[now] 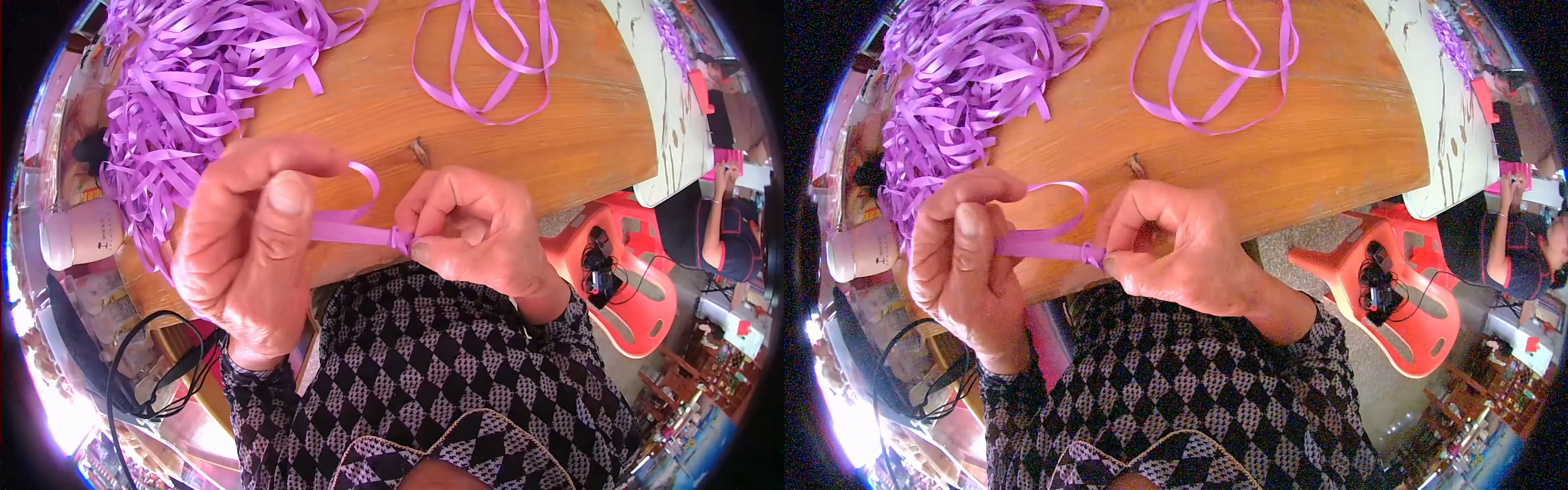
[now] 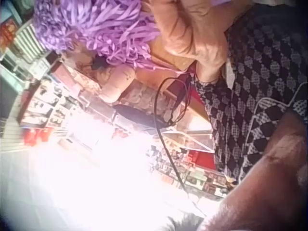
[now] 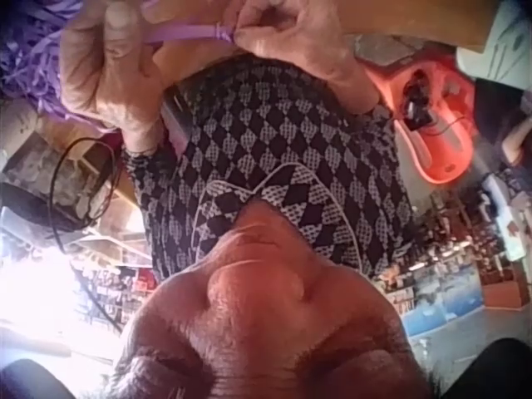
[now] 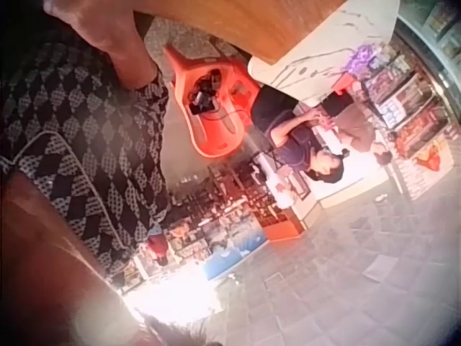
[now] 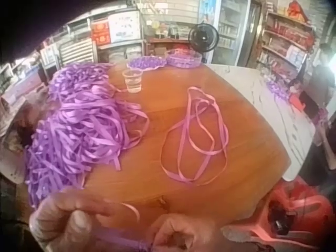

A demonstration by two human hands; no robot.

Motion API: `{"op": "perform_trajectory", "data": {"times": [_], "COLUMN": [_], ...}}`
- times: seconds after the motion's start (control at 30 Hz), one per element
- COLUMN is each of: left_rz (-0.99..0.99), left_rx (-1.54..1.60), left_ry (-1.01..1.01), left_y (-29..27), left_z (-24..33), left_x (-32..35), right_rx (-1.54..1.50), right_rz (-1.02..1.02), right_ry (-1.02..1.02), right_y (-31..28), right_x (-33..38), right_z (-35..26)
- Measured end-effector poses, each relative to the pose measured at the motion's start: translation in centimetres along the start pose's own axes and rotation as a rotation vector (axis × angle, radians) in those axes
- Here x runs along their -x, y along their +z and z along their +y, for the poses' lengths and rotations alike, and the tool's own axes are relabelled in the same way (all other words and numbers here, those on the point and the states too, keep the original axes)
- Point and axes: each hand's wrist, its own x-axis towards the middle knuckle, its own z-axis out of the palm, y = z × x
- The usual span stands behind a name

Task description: The person pulls a purple ribbon from a pile and ties a series of knots along its length by hand before setting it aside and starting another.

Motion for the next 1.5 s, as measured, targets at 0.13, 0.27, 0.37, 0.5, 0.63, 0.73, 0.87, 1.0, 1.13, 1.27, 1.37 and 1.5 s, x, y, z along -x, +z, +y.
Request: {"op": "perform_trajectory", "data": {"times": [0.13,0.27,0.37,0.5,0.63,0.73,0.87,1.0,1.13,1.27,1.37,1.5], "left_rz": [0.093,0.090,0.009,-0.090,-0.182,-0.228,-0.026,-0.137,-0.344,-0.356,-0.436,-0.415], "left_rx": [0.054,-0.013,-0.088,-0.602,-0.669,-0.739,-1.288,-0.517,0.035,-0.124,-0.213,-0.108], "left_ry": [0.069,0.051,-0.084,0.094,0.565,0.596,0.525,0.448,-0.253,-0.184,-0.134,-0.091], "left_y": [-0.1,-1.1,-2.4,-2.0,-1.5,-0.5,-0.3,0.1,1.7,0.8,0.6,0.7], "left_z": [0.1,-0.3,-0.7,-1.0,0.0,0.8,1.8,0.4,-0.2,-1.6,-2.0,-2.3], "left_x": [-0.1,0.2,0.7,0.1,0.0,0.6,0.5,-0.2,1.2,1.7,1.8,1.8], "right_rx": [0.068,0.117,0.247,0.371,0.460,0.662,0.729,0.793,0.766,0.695,0.612,0.658], "right_rz": [-0.009,0.038,0.090,0.065,0.154,0.129,0.162,0.178,0.154,0.173,0.148,0.153], "right_ry": [-0.016,-0.120,-0.266,-0.357,-0.416,-0.501,-0.564,-0.608,-0.741,-0.614,-0.539,-0.579], "right_y": [-0.1,-0.4,-0.6,-0.5,0.2,0.2,-0.1,0.0,-0.4,-0.6,-0.6,-0.5], "right_x": [0.1,0.0,-0.1,-0.5,-0.9,-1.0,-1.4,-1.3,-1.5,-0.8,-0.8,-1.1], "right_z": [-0.1,0.4,0.7,1.0,1.2,0.5,1.3,1.3,0.6,0.3,0.2,-0.3]}}
